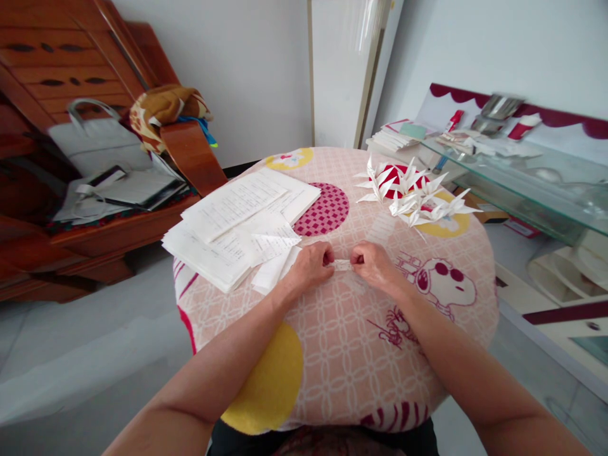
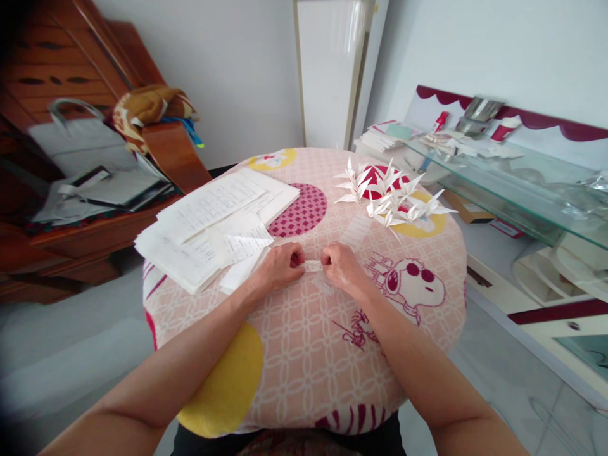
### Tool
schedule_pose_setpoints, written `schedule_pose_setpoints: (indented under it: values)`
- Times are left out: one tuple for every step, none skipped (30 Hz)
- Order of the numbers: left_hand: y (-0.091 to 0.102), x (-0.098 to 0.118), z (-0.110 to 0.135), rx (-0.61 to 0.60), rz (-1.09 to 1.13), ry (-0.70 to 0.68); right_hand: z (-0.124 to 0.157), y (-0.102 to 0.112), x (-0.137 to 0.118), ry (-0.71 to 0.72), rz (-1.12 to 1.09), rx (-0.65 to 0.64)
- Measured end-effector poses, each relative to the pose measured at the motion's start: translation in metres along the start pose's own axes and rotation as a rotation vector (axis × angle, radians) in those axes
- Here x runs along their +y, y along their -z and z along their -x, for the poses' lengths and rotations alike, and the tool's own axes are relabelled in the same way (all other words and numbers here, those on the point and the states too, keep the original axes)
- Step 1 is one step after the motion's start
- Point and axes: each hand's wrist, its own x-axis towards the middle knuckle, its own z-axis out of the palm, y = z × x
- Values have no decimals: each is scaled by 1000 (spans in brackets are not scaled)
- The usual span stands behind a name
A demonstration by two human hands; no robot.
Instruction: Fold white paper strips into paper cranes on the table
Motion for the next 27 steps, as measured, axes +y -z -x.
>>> schedule_pose_setpoints:
  values:
    - [2, -2, 0, -9, 22, -3, 1, 1, 1, -4, 4, 5]
    - [5, -3, 1, -26, 53, -6, 2, 1, 3, -9, 10, 10]
    - [7, -5, 1, -51, 100, -11, 2, 2, 3, -14, 18, 16]
    - [10, -7, 2, -84, 159, -18, 3, 2, 4, -16, 27, 20]
    - [12, -8, 2, -117, 224, -27, 3, 3, 4, -18, 36, 22]
    - [14, -9, 2, -138, 280, -39, 3, 4, 4, -22, 43, 21]
    - [16, -9, 3, -139, 314, -52, 3, 5, 4, -27, 46, 16]
    - [16, -8, 2, -104, 314, -58, 3, 6, 3, -32, 44, 5]
    - [16, -7, 2, -51, 280, -61, 3, 7, 3, -38, 38, -8]
    - [14, -4, 1, 6, 221, -59, 3, 7, 2, -42, 31, -21]
    - [12, -1, 0, 32, 160, -66, 3, 8, 1, -43, 23, -31]
    - [10, 1, -1, 31, 109, -76, 3, 9, 1, -39, 16, -38]
    - [8, 4, -2, 25, 75, -76, 3, 9, 1, -29, 9, -42]
    - [5, 6, -3, 22, 53, -73, 2, 10, 1, -13, 6, -44]
    - [3, 7, -4, 17, 48, -71, 2, 10, 1, 8, 6, -46]
    - [2, 8, -4, 13, 54, -65, 2, 10, 2, 36, 9, -49]
    - [1, 8, -4, 7, 69, -57, 2, 10, 2, 64, 17, -54]
    - [1, 9, -4, -2, 90, -46, 2, 11, 3, 88, 26, -60]
    - [2, 9, -3, -16, 114, -32, 2, 11, 3, 105, 34, -68]
    - [3, 9, -2, -30, 139, -18, 1, 12, 3, 113, 38, -76]
    - [4, 10, -1, -43, 164, -7, 1, 12, 3, 113, 36, -81]
    - [5, 10, 0, -51, 189, 1, 1, 12, 3, 106, 27, -83]
    - [7, 11, 1, -53, 215, 7, 0, 13, 3, 90, 8, -79]
    - [8, 11, 2, -45, 241, 14, 0, 12, 4, 64, -23, -68]
    - [8, 11, 2, -27, 269, 22, -1, 12, 5, 29, -70, -52]
    - [9, 11, 2, -5, 301, 33, -2, 12, 7, -13, -132, -30]
    - [9, 10, 1, 18, 346, 44, -2, 11, 8, -57, -205, -7]
